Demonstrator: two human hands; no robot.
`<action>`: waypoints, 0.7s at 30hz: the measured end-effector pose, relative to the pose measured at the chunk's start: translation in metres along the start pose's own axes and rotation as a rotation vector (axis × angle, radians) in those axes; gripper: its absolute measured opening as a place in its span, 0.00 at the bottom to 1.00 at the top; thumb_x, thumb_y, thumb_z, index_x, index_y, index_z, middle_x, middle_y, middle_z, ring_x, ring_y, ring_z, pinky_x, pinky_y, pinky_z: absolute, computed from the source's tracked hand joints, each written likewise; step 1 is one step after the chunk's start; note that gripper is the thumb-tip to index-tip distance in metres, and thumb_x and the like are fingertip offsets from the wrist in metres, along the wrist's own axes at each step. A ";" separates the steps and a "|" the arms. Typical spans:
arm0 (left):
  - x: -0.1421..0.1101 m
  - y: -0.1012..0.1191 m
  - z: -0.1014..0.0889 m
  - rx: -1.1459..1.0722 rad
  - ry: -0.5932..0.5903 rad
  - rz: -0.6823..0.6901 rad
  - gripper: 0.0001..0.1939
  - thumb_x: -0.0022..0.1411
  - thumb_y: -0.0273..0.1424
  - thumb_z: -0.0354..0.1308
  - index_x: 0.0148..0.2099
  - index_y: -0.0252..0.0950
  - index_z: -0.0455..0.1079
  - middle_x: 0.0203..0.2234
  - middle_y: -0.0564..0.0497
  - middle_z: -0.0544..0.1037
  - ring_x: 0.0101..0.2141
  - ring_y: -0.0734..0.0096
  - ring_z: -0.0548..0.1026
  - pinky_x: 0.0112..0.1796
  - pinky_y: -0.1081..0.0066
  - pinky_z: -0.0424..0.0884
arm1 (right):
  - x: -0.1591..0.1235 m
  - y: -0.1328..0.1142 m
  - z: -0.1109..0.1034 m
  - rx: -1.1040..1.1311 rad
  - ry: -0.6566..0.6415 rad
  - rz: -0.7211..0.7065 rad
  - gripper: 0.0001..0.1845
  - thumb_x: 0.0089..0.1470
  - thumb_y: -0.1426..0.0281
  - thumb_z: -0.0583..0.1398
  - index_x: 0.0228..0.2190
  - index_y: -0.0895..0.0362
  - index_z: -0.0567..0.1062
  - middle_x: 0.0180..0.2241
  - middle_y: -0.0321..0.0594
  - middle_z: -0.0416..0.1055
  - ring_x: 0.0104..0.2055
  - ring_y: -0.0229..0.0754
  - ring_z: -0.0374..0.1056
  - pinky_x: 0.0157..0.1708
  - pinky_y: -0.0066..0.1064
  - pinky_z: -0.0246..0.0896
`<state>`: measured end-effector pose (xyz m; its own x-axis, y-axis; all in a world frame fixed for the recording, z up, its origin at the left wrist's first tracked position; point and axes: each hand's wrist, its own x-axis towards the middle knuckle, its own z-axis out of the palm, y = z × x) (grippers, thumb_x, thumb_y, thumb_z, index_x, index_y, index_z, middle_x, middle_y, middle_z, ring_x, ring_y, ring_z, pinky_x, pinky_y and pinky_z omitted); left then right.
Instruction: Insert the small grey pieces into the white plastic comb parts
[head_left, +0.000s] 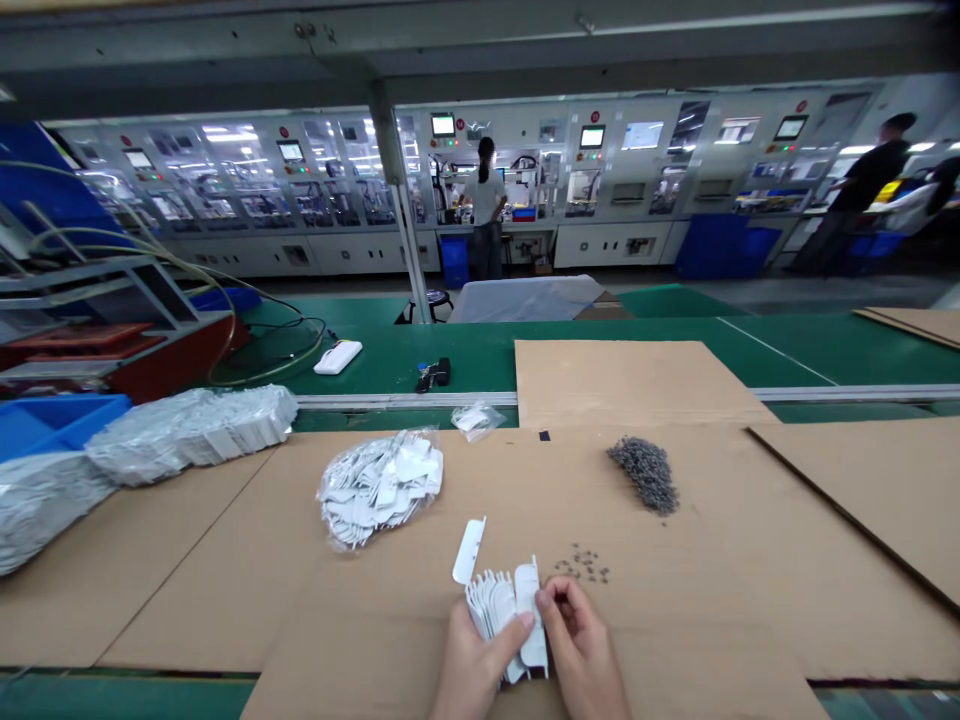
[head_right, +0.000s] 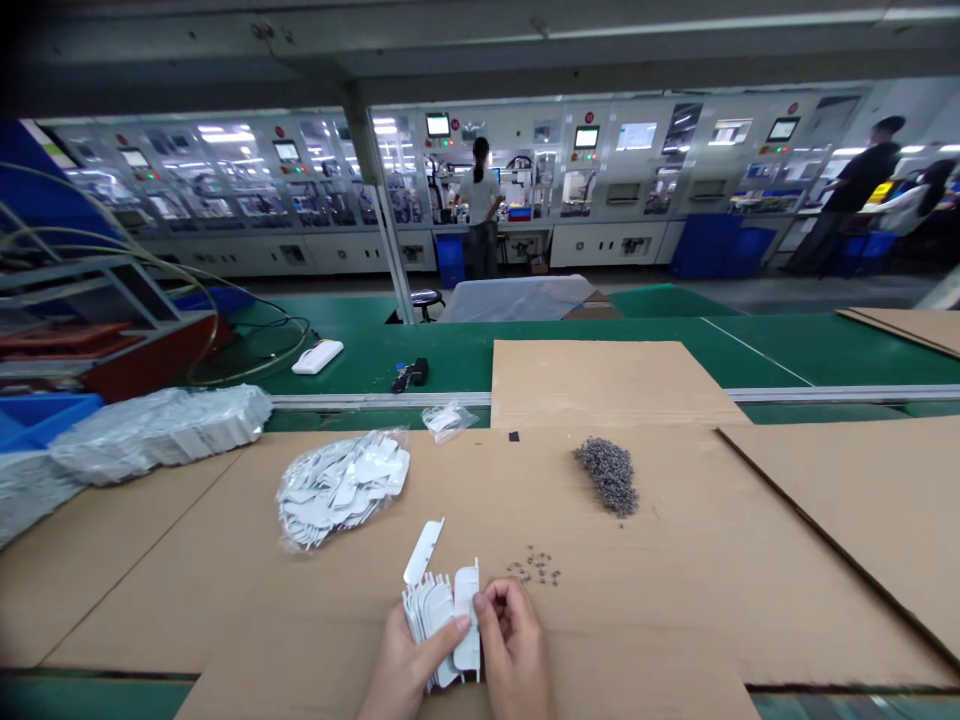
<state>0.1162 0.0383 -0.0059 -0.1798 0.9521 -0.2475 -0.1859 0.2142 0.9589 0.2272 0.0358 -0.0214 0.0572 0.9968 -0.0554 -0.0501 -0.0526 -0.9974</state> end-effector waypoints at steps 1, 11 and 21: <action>0.000 0.000 0.000 -0.002 0.012 0.004 0.21 0.35 0.37 0.65 0.32 0.28 0.68 0.24 0.46 0.74 0.26 0.64 0.71 0.27 0.71 0.69 | 0.001 -0.001 -0.001 0.007 -0.011 0.010 0.12 0.51 0.60 0.52 0.25 0.56 0.63 0.22 0.34 0.59 0.24 0.36 0.56 0.23 0.24 0.54; 0.003 0.007 0.003 -0.094 0.095 0.012 0.17 0.37 0.36 0.65 0.27 0.29 0.67 0.19 0.50 0.72 0.23 0.68 0.69 0.24 0.74 0.67 | 0.001 -0.009 -0.003 0.048 -0.117 -0.007 0.12 0.49 0.61 0.54 0.25 0.58 0.67 0.22 0.35 0.59 0.24 0.36 0.56 0.24 0.25 0.53; 0.001 0.011 0.004 -0.026 0.065 0.037 0.15 0.39 0.36 0.64 0.25 0.29 0.67 0.18 0.51 0.71 0.21 0.71 0.68 0.24 0.75 0.66 | 0.000 -0.005 0.002 0.157 -0.051 0.023 0.12 0.46 0.61 0.57 0.25 0.58 0.68 0.21 0.34 0.60 0.23 0.35 0.56 0.22 0.24 0.53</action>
<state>0.1181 0.0420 0.0051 -0.2494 0.9428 -0.2211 -0.2027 0.1725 0.9639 0.2251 0.0363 -0.0168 0.0041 0.9974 -0.0718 -0.2064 -0.0694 -0.9760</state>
